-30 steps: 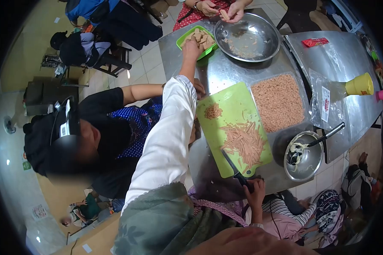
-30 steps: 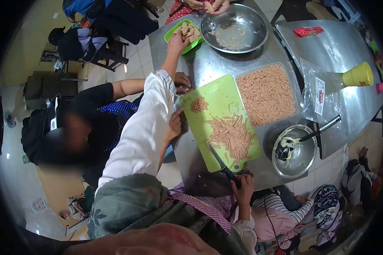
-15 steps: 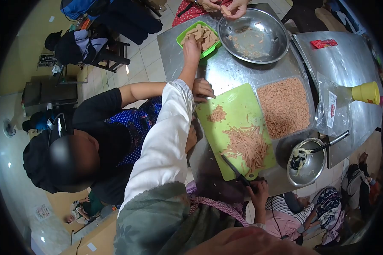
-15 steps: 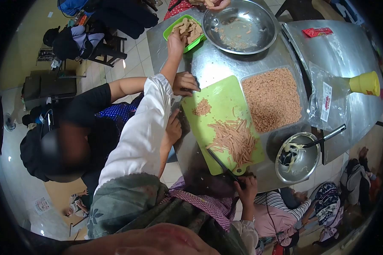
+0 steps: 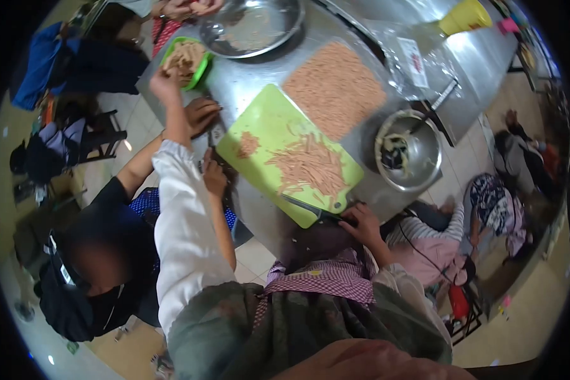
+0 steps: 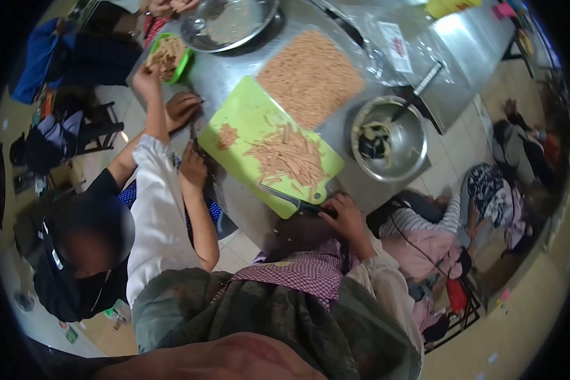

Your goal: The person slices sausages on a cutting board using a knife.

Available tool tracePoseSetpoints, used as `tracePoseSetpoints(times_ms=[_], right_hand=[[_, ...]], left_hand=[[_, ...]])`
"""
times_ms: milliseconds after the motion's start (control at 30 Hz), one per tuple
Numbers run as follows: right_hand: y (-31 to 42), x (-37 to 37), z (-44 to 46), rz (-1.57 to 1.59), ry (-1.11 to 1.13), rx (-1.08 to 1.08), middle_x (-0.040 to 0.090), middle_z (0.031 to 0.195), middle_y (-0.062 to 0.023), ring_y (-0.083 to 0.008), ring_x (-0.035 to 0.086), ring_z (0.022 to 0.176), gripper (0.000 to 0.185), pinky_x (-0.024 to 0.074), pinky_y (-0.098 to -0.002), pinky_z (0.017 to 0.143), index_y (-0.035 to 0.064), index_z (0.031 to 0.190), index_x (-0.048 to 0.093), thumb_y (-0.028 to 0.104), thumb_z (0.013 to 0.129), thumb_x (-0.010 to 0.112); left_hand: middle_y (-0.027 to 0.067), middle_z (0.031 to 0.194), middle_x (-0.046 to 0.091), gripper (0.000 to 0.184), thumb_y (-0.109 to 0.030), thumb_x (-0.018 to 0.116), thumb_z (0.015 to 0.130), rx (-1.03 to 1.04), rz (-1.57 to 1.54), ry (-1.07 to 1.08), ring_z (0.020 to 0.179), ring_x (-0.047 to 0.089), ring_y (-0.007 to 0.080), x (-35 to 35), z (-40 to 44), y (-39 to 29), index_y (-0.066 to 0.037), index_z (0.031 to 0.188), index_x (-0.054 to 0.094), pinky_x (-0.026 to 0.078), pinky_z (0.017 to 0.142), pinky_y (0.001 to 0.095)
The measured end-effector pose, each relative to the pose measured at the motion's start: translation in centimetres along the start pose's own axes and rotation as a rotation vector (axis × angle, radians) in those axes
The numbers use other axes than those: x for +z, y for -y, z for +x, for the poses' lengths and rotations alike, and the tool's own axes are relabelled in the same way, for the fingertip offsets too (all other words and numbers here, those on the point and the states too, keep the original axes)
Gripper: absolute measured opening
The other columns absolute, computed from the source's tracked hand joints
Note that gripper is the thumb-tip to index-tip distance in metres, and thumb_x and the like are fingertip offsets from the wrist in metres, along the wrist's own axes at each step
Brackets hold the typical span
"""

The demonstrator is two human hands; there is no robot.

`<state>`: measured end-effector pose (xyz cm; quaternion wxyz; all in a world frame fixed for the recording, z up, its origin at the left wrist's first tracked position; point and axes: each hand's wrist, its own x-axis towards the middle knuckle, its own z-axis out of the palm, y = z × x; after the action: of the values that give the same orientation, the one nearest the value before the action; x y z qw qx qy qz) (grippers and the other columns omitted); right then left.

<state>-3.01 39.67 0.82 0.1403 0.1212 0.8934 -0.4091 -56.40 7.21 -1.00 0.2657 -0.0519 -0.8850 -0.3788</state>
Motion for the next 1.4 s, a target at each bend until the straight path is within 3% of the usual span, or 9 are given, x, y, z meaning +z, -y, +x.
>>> tracePoseSetpoints(times_ms=[400,433,567,700,767,1067,1200,1267,1400], right_hand=[[-0.9,0.8,-0.8,0.043,-0.083,-0.108,0.052,0.078,-0.0017,-0.0207,0.054,0.080,0.022,0.0451,-0.0340,0.068,0.0122,0.086,0.063,0.027,0.072,0.072],[-1.0,0.9,-0.7,0.023,-0.088,-0.136,0.052,0.078,-0.0018,-0.0210,0.054,0.079,0.023,0.0450,-0.0343,0.068,0.0121,0.086,0.063,0.028,0.072,0.072],[-0.2,0.3,-0.6,-0.053,0.011,-0.224,0.051,0.084,-0.0050,-0.0242,0.052,0.083,0.030,0.0441,-0.0376,0.070,0.0113,0.089,0.059,0.030,0.070,0.074],[-0.5,0.6,-0.6,-0.191,0.105,-0.295,0.050,0.092,-0.0101,-0.0308,0.051,0.091,0.039,0.0442,-0.0415,0.076,0.0109,0.096,0.053,0.028,0.069,0.074],[-0.7,1.0,-0.5,-0.208,0.106,-0.332,0.049,0.094,-0.0127,-0.0343,0.051,0.093,0.039,0.0444,-0.0436,0.077,0.0093,0.097,0.050,0.025,0.069,0.072],[0.2,1.0,-1.2,-0.337,0.097,-0.267,0.056,0.091,-0.0166,-0.0363,0.056,0.089,0.037,0.0455,-0.0446,0.074,0.0038,0.096,0.051,0.024,0.070,0.067],[0.3,1.1,-0.9,-0.440,0.150,-0.280,0.060,0.094,-0.0186,-0.0376,0.057,0.091,0.042,0.0460,-0.0455,0.077,0.0038,0.099,0.053,0.028,0.069,0.071],[0.4,1.3,-0.7,-0.465,0.130,-0.308,0.061,0.098,-0.0177,-0.0374,0.058,0.093,0.042,0.0460,-0.0454,0.078,0.0036,0.102,0.055,0.026,0.071,0.071],[-0.8,1.3,-0.6,-0.491,0.151,-0.313,0.061,0.097,-0.0197,-0.0384,0.059,0.091,0.043,0.0459,-0.0447,0.078,0.0007,0.105,0.055,0.023,0.071,0.069]], left_hand=[[-0.0006,0.075,0.063,0.017,-0.014,0.070,0.081,-0.096,-0.383,-0.083,0.061,0.053,0.0056,-5.4,-8.1,-10.7,0.001,0.088,0.068,0.044,0.055,0.0211],[0.0019,0.075,0.063,0.025,-0.012,0.067,0.084,-0.020,-0.566,0.368,0.065,0.057,0.0093,-7.1,-8.8,-9.4,0.001,0.103,0.056,0.048,0.060,0.0238],[0.0014,0.076,0.063,0.005,-0.001,0.065,0.080,-0.390,-0.502,-0.047,0.069,0.059,0.0069,-9.0,-19.8,-17.5,0.002,0.085,0.064,0.048,0.060,0.0201],[0.0051,0.086,0.065,0.026,-0.002,0.068,0.079,-0.600,-0.607,0.037,0.074,0.057,0.0068,-12.2,-29.3,-21.8,0.012,0.100,0.062,0.048,0.067,0.0212],[-0.0032,0.071,0.061,0.027,-0.008,0.070,0.078,-0.616,-0.490,-0.023,0.053,0.041,-0.0031,-13.3,-33.4,-23.2,0.007,0.100,0.065,0.030,0.044,0.0147],[0.0101,0.070,0.064,0.021,-0.003,0.060,0.076,-0.806,-0.487,0.170,0.061,0.057,0.0107,-13.4,-44.6,-21.6,-0.001,0.095,0.068,0.048,0.056,0.0278],[0.0084,0.068,0.061,0.020,-0.003,0.051,0.077,-0.573,-0.491,0.155,0.060,0.053,0.0107,-14.8,-44.3,-23.1,0.001,0.089,0.067,0.045,0.054,0.0304],[0.0140,0.081,0.066,0.022,-0.001,0.056,0.075,-0.345,-0.520,0.132,0.072,0.064,0.0252,-13.7,-45.1,-21.7,-0.007,0.093,0.068,0.049,0.064,0.0327],[0.0149,0.082,0.065,0.024,-0.002,0.064,0.071,-0.460,-0.444,0.205,0.078,0.065,0.0305,-14.6,-45.1,-22.3,-0.007,0.094,0.066,0.050,0.066,0.0359]])
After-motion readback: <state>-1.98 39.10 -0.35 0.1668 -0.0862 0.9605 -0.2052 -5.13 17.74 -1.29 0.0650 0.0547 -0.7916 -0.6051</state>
